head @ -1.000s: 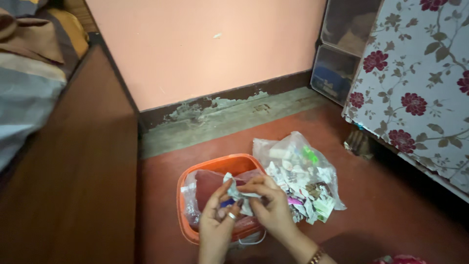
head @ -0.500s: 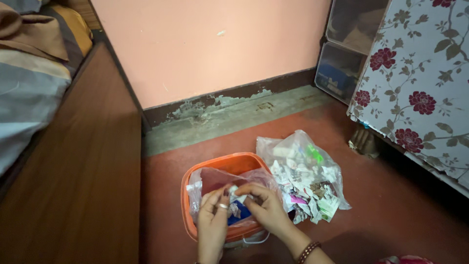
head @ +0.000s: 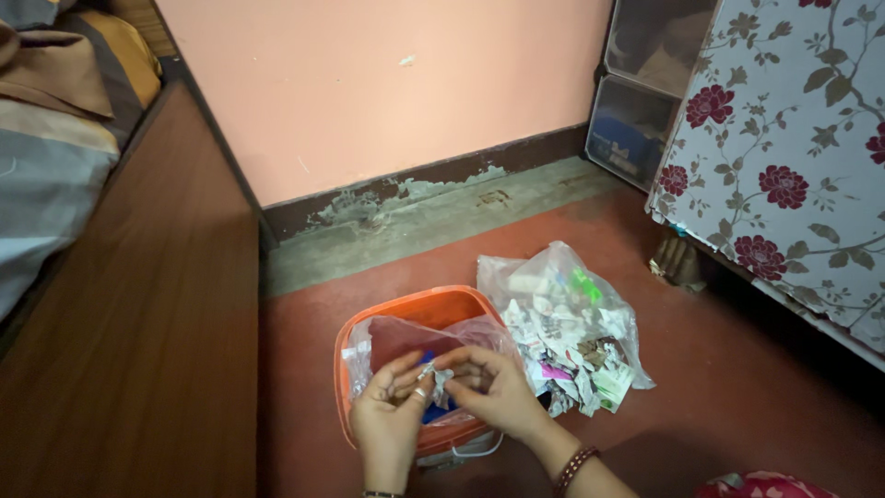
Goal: The person sits on the floor and transfers crumpled paper and plastic wrappers from a clear plastic bag into an orange bin lined with a plastic bag. The person handles items one at a time, crumpling them before placing them into the bin.
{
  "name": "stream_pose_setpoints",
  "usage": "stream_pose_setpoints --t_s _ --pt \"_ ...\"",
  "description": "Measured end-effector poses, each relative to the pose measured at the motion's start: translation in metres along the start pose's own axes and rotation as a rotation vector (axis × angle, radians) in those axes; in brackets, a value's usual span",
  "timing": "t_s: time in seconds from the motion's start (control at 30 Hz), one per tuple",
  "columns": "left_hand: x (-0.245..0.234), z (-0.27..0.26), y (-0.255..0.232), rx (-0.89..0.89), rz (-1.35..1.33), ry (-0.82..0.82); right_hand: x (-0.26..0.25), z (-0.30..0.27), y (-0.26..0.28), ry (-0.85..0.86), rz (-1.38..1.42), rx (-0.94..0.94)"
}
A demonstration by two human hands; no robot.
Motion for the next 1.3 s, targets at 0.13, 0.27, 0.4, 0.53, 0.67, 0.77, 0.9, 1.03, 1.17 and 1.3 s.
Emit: stream_pose_setpoints --t_s 0.13,0.27,0.4,0.53,0.67,0.77,0.9,1.03,1.17,1.3 --pt "-0.009 0.001 0.013 -0.014 0.031 -0.015 0.002 0.003 0.017 0.014 -0.109 -0.030" --pt "-0.011 -0.001 0.009 0.013 0.209 -0.032 0.006 0.004 0.007 -0.112 -0.251 0.053" --pt "-0.001 -0.005 -0.008 0.134 0.434 0.030 0.018 0.004 0.000 -0.210 -0.609 -0.214" --pt "0.008 -0.010 -0.020 0.248 0.807 0.125 0.024 0.000 0.011 -0.293 -0.760 -0.299" --pt "0.017 -0.016 -0.030 0.336 0.758 0.189 0.013 -0.010 0.025 -0.324 -0.546 -0.187" --pt "0.029 -0.024 -0.038 0.409 0.774 0.308 -0.020 -0.033 0.016 -0.460 -0.505 -0.103" --pt "0.048 -0.034 -0.033 0.535 0.924 0.482 -0.092 -0.075 -0.031 -0.563 -0.774 -0.017" --pt "0.061 -0.049 -0.014 0.585 0.957 0.638 -0.138 -0.113 -0.106 -0.467 -0.902 0.310" --pt "0.064 -0.053 -0.006 0.551 0.977 0.717 -0.134 -0.127 -0.162 -0.308 -0.838 0.565" --pt "0.063 -0.051 -0.011 0.569 0.977 0.699 -0.133 -0.122 -0.185 -0.325 -0.964 0.582"
Point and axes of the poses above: each hand's wrist, its own z-axis towards the middle knuckle, its own x-axis out of the palm, y = z × x, the point moved 1 cm from there along z, towards the middle knuckle, and after that the axes turned 15 degrees about -z, right-handed, at the moved point
